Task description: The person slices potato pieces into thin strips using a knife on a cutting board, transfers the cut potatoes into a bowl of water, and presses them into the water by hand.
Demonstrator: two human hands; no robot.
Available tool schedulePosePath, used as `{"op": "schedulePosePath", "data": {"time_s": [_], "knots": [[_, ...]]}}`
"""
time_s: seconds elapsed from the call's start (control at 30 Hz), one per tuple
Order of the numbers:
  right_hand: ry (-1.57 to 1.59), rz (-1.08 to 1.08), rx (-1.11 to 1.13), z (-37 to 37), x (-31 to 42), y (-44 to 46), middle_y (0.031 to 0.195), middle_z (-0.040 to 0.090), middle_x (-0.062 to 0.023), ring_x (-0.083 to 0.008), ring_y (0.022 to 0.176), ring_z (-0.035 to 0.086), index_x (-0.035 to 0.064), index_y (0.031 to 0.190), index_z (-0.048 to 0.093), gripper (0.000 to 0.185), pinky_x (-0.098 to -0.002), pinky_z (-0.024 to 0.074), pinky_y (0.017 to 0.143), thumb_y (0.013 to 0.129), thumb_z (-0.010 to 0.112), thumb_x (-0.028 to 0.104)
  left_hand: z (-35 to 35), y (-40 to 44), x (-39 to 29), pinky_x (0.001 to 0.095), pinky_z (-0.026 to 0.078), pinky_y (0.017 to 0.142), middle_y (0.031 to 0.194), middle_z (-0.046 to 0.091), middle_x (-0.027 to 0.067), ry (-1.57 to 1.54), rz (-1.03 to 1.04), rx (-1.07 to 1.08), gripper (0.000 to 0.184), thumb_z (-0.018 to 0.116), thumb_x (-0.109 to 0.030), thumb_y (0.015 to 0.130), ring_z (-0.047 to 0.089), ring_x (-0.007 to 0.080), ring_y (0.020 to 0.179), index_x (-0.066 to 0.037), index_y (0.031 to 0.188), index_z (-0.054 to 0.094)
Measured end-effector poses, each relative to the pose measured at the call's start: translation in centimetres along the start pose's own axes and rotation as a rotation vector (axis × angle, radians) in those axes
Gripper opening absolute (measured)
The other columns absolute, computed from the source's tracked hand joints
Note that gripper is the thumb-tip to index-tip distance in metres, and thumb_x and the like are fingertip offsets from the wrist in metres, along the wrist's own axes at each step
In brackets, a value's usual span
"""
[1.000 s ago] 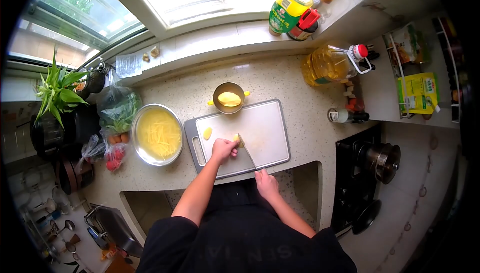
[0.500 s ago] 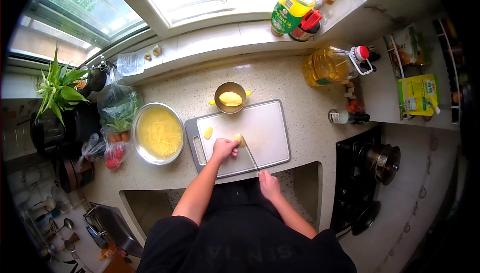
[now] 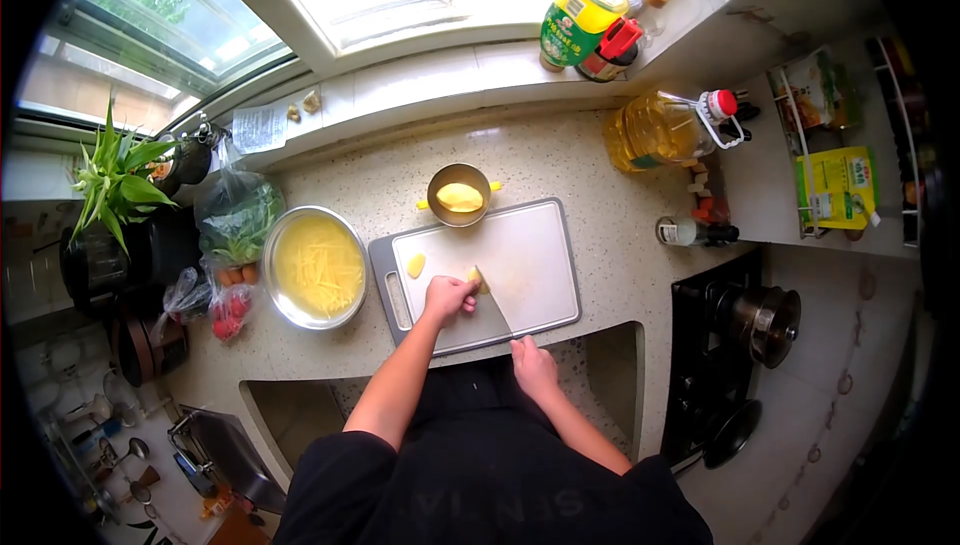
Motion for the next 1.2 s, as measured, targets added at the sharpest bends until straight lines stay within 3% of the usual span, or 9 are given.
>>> {"op": "schedulePosePath", "data": {"time_s": [0.33,0.93,1.2], "knots": [[0.184,-0.067,-0.030,0.5,-1.3,0.5,0.075,0.061,-0.0287,-0.0515,0.077,0.061,0.0033,0.094,0.054,0.038,-0.0591,0.0441,0.063,0.106,0.049,0.039,0.1,0.0,0.1,0.0263,0.053,0.050,0.067,0.070,0.0100,-0.018,0.006,0.037,0.031,0.077,-0.023,0.092,0.065,0.0141,0.052,0.006,0.082,0.073],[0.085,-0.028,0.017,0.4,-0.9,-0.3,0.079,0.065,-0.0283,-0.0513,0.082,0.063,0.0055,0.101,0.059,0.036,-0.0589,0.0487,0.068,0.105,0.049,0.040,0.1,1.1,1.0,0.0265,0.053,0.050,0.068,0.071,0.0110,-0.040,0.014,0.037,0.034,0.076,-0.025,0.092,0.065,0.0148,0.051,0.007,0.082,0.074],[0.032,0.013,-0.004,0.5,-0.2,0.6,0.078,0.064,-0.0295,-0.0526,0.080,0.062,0.0044,0.096,0.056,0.039,-0.0622,0.0459,0.067,0.105,0.047,0.041,0.1,0.9,0.8,0.0267,0.053,0.050,0.068,0.071,0.0107,-0.036,0.008,0.034,0.033,0.076,-0.024,0.093,0.066,0.0150,0.052,0.007,0.083,0.073]]}}
Point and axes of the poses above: each hand's wrist, its own y-axis towards the middle knuckle, its own z-axis out of the palm, x = y × z, the point moved 10 cm from there along y, towards the middle knuckle
